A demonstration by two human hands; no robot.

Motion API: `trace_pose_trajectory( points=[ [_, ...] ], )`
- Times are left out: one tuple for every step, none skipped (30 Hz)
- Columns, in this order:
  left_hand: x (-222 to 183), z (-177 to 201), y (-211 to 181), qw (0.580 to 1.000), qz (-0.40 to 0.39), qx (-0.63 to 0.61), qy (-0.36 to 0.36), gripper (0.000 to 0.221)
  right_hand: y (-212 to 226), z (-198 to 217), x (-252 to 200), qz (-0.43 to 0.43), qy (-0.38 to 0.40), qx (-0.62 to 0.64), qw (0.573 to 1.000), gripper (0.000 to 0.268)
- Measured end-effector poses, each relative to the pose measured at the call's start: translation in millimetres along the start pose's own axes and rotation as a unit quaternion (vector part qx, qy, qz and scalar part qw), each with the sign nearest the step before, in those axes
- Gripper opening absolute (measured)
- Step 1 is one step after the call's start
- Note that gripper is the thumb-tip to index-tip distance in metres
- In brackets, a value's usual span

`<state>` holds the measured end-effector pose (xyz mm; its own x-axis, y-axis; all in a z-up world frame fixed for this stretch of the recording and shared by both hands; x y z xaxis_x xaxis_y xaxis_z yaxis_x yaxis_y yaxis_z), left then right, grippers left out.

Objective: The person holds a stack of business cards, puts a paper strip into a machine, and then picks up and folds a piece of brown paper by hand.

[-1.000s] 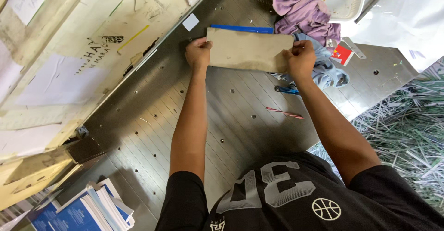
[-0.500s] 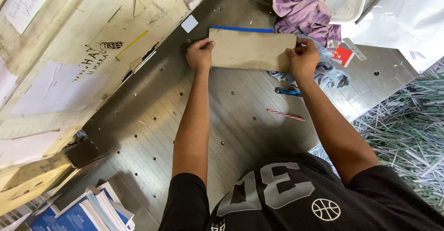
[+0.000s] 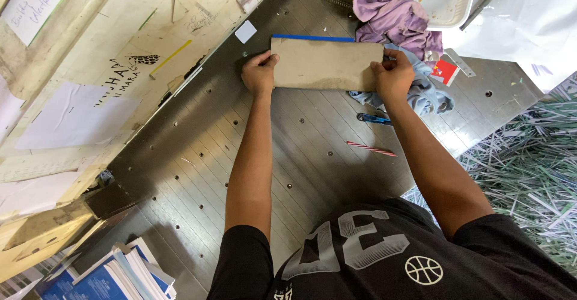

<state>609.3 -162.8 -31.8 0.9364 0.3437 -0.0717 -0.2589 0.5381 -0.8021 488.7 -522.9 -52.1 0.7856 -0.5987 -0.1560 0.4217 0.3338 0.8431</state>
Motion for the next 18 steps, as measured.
trace_pose_trajectory(
  points=[
    [-1.1,0.7,-0.2,1.000,0.000,0.000,0.000,0.028,-0.1,0.1,-1.0,0.000,0.000,0.000,1.000,0.037],
    [-2.2,1.7,0.7,1.000,0.007,0.000,-0.001,0.027,-0.2,0.0,-1.9,-0.001,0.001,0.003,1.000,0.037],
    [-3.3,2.8,1.6,1.000,0.015,0.000,-0.002,0.027,-0.2,-0.2,-2.8,-0.002,0.003,0.006,1.000,0.037],
    [-1.9,1.9,1.4,1.000,0.015,0.000,-0.002,0.027,-0.1,-0.7,-2.7,-0.003,0.003,0.007,1.000,0.037],
    [-0.2,0.5,1.2,1.000,0.016,-0.001,0.002,0.027,1.1,-0.1,-2.4,0.003,-0.005,0.001,1.000,0.037],
    [1.4,-0.7,1.1,1.000,0.017,-0.003,0.006,0.028,2.4,0.3,-2.3,0.009,-0.012,-0.005,1.000,0.037],
    [1.7,-0.1,1.5,1.000,0.017,-0.003,0.005,0.028,2.9,0.5,-1.8,0.009,-0.011,-0.005,1.000,0.037],
    [2.0,0.5,2.7,1.000,0.024,0.001,0.004,0.027,3.3,0.6,-1.3,0.009,-0.010,-0.009,1.000,0.037],
    [1.8,1.1,4.1,1.000,0.030,0.006,0.004,0.027,3.3,0.9,-1.4,0.008,-0.008,-0.014,1.000,0.037],
    [1.4,1.7,4.8,1.000,0.031,0.006,0.003,0.027,2.8,0.7,-1.7,0.008,-0.008,-0.014,1.000,0.037],
    [1.6,0.9,4.9,0.999,0.031,-0.002,0.007,0.027,2.5,0.8,-1.4,0.008,-0.007,-0.018,1.000,0.037],
    [1.8,0.1,4.9,0.999,0.031,-0.011,0.011,0.027,2.1,0.9,-1.0,0.008,-0.007,-0.023,1.000,0.037],
    [2.0,0.5,4.7,0.999,0.030,-0.011,0.011,0.027,2.0,1.0,-1.1,0.008,-0.008,-0.023,1.000,0.037],
    [2.2,0.6,5.0,0.999,0.034,-0.008,0.013,0.027,1.5,0.9,-1.1,0.007,-0.006,-0.016,1.000,0.037],
    [2.2,0.7,5.5,0.999,0.038,-0.004,0.015,0.026,0.9,0.8,-1.3,0.006,-0.004,-0.009,1.000,0.036],
    [2.1,0.0,5.0,0.999,0.037,-0.004,0.016,0.026,1.2,0.6,-0.9,0.006,-0.005,-0.009,1.000,0.036],
    [1.7,0.4,2.3,1.000,0.018,-0.015,0.012,0.027,1.7,0.3,-1.1,0.009,-0.007,-0.009,1.000,0.036],
    [1.2,0.8,-0.3,1.000,-0.002,-0.025,0.008,0.028,2.3,0.0,-1.3,0.011,-0.009,-0.010,1.000,0.037]
  ],
)
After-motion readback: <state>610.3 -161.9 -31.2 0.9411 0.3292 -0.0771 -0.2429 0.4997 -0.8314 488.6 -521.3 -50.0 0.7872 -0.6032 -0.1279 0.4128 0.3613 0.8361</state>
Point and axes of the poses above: each hand's wrist, its own x-axis towards the middle knuckle, its own z-axis out of the back of the hand, y = z × x, the point moved 7 cm from there along x, towards the middle knuckle, and after that the axes turned 2 degrees about y, right-handed, at the moved point
